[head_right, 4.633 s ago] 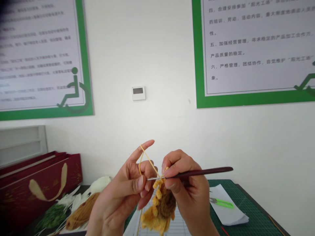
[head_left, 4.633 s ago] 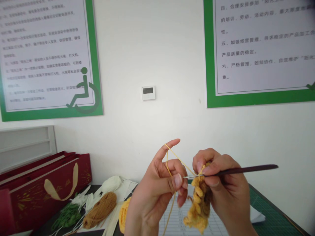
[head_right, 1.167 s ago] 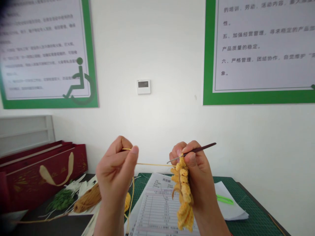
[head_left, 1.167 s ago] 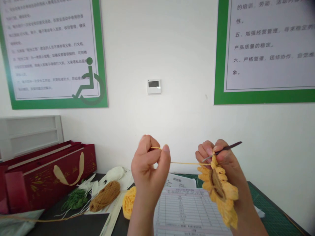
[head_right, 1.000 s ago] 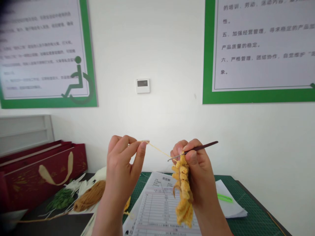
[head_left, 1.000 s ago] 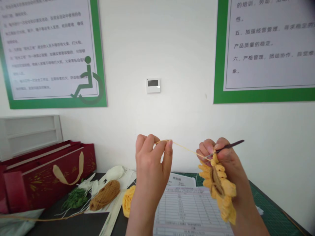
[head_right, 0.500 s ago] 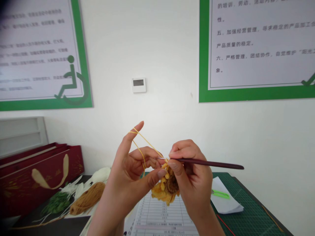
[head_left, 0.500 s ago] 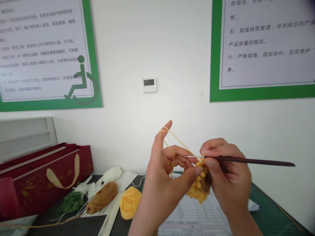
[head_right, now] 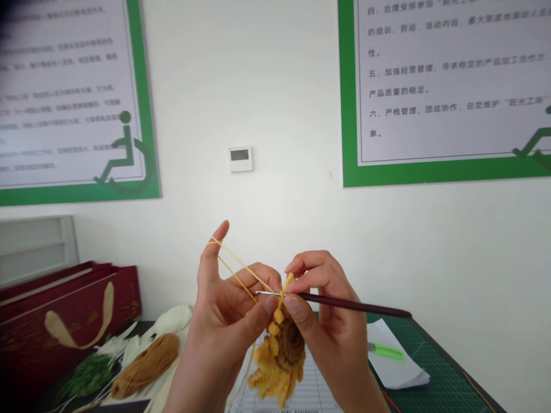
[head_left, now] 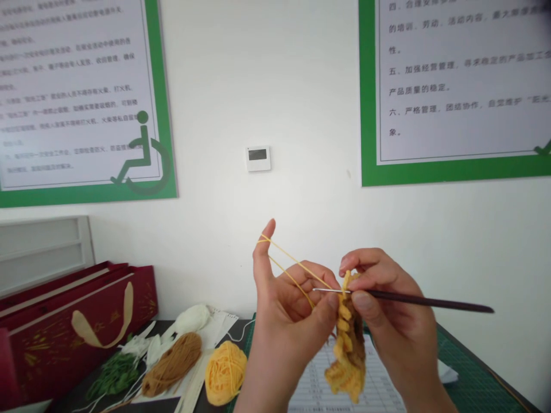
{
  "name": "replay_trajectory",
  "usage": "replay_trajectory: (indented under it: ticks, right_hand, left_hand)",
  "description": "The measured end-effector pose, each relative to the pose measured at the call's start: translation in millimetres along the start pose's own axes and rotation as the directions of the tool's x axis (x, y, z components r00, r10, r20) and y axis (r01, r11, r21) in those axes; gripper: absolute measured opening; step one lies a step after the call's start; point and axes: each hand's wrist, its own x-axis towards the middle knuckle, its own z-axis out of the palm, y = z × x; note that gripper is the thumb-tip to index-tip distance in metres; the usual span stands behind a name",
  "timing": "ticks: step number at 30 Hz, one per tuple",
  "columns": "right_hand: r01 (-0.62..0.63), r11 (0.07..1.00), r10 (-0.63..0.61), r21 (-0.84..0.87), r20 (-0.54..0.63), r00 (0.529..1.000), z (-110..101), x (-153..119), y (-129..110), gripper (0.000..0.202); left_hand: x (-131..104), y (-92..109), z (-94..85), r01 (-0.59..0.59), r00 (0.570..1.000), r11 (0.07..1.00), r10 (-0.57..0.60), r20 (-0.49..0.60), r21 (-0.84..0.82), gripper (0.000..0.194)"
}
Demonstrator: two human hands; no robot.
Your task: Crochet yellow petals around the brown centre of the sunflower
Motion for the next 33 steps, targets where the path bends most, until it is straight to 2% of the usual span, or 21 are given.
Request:
replay_trajectory:
  ticks: [6, 9, 13, 18, 23, 26, 29, 33]
  right_hand:
    - [-0.022, 0.999, 0.019, 0.033, 0.097, 0.995, -6, 0, -1, 0.003]
    - [0.030, 0.999, -0.027, -0.026, 0.116, 0.993, -10, 1, -2, 0.005]
    - [0.138, 0.984, -0.117, -0.116, 0.176, 0.977, -13, 3, -5, 0.001]
    - [0.162, 0.983, -0.131, -0.086, 0.290, 0.948, -13, 6, -5, 0.009]
    - [0.142, 0.987, -0.114, -0.073, 0.303, 0.946, -11, 5, -2, 0.008]
    - [0.171, 0.982, -0.142, -0.077, 0.287, 0.947, -11, 4, -1, 0.007]
    - [0.200, 0.975, -0.169, -0.100, 0.252, 0.953, -11, 4, 1, 0.005]
    - [0.196, 0.976, -0.174, -0.093, 0.200, 0.964, -12, 5, 3, 0.004]
  left_hand:
    - [2, 3, -6.1, -0.054, 0.998, 0.998, 0.054, 0.017, 0.022, 0.119]
    - [2, 3, -11.5, -0.051, 0.997, 0.999, 0.050, 0.066, 0.011, 0.121]
    - [3, 4, -17.7, -0.017, 0.990, 1.000, 0.015, 0.137, 0.012, 0.114]
    - [3, 9, -24.1, -0.005, 0.993, 0.995, -0.007, 0.121, 0.095, 0.106]
    - [0, 13, -32.4, -0.067, 0.987, 0.964, 0.026, 0.161, 0.258, 0.108]
    - [-2, 14, -30.6, -0.062, 0.992, 0.948, 0.023, 0.125, 0.313, 0.104]
    - [-4, 15, -24.4, -0.043, 0.998, 0.949, 0.024, 0.065, 0.314, 0.101]
    - [-3, 14, -17.3, -0.038, 0.999, 0.969, 0.028, 0.041, 0.244, 0.104]
